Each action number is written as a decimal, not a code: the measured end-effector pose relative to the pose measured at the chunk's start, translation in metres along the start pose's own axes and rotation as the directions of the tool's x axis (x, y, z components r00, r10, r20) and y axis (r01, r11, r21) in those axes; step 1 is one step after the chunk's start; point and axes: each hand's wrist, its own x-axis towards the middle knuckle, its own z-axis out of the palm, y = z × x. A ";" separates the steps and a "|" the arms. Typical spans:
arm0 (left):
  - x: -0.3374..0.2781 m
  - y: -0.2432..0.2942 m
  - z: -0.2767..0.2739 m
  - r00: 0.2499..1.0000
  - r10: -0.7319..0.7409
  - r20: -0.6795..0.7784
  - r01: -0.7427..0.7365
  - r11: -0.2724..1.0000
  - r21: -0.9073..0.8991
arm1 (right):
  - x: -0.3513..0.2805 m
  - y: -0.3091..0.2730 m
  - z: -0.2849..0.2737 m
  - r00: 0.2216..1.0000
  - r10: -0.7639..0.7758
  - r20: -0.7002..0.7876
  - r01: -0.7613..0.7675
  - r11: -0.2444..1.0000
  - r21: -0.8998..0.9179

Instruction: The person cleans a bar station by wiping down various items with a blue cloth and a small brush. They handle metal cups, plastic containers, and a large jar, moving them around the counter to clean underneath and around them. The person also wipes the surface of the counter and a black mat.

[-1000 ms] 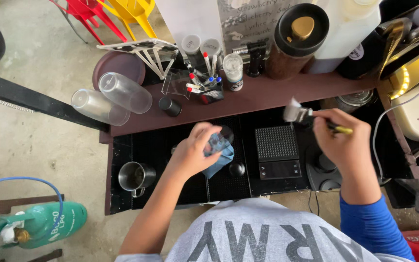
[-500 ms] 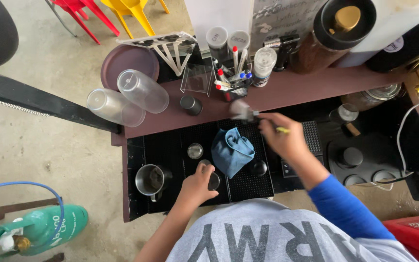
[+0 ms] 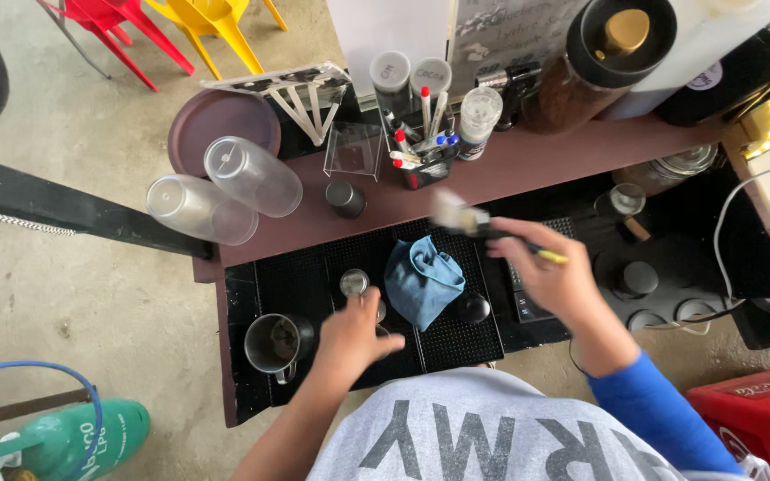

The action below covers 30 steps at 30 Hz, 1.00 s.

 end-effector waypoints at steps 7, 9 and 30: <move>0.089 0.045 -0.074 0.639 0.159 -0.753 -0.448 0.872 -0.196 | 0.037 0.007 -0.062 0.835 -0.437 -0.333 0.156 0.770 -0.619; 0.115 0.056 -0.087 0.763 0.044 -0.645 -0.407 0.807 -0.427 | 0.023 -0.003 -0.099 0.805 -0.448 -0.389 0.010 0.666 -0.746; -0.046 -0.023 -0.143 0.793 -0.160 -0.587 -0.262 0.781 -0.567 | 0.080 0.004 0.073 0.981 -0.025 0.192 0.002 0.993 0.118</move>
